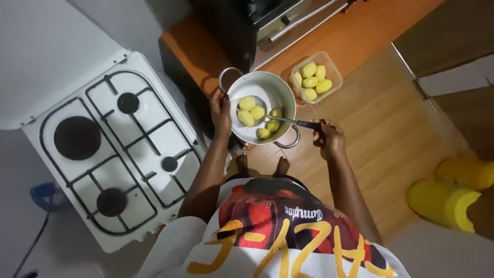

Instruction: The person takes a plastic container from the dish rack, uses a skimmer spoon to move boiled potatoes from a pot into the container, and carries the container to another counter. They then carry the pot to the sink, rinse it, and handle and wipe the gas stove burner grate and stove top.

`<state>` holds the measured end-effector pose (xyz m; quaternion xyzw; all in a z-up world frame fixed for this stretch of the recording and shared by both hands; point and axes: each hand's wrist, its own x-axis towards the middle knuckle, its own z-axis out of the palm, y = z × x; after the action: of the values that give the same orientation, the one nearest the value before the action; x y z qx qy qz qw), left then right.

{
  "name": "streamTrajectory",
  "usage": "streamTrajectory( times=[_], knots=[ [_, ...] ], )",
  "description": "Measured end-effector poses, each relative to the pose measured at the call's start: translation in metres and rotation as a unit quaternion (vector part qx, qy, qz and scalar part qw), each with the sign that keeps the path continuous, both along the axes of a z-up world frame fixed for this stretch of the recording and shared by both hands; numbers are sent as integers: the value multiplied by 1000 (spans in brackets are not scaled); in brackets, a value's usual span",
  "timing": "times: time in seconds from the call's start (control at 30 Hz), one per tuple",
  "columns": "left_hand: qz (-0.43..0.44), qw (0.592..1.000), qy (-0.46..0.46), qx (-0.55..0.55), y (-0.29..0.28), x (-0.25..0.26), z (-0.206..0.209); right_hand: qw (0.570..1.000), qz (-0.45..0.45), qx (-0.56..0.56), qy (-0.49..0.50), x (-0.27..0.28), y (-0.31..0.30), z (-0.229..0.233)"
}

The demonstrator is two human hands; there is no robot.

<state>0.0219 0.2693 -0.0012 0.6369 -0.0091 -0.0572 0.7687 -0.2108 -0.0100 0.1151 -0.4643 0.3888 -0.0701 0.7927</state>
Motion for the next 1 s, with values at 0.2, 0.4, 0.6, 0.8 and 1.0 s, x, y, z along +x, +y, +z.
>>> streamTrajectory(
  times=[0.2, 0.4, 0.6, 0.8, 1.0],
  knots=[
    [-8, 998, -5, 69, -6, 2, 20, 996, -57, 12, -73, -21, 4, 13],
    [125, 910, -323, 228, -31, -19, 104, 985, -115, 25, -126, -47, -11, 33],
    [-117, 971, -206, -45, -109, -34, 121, 973, -187, -29, -131, -74, -63, 48],
    [-187, 967, -162, 67, -189, -48, 89, 955, -268, -44, -120, -74, -137, 28],
    [-271, 957, 105, 20, -250, -39, 43, 961, -236, -99, -103, -48, -187, -22]
  ],
)
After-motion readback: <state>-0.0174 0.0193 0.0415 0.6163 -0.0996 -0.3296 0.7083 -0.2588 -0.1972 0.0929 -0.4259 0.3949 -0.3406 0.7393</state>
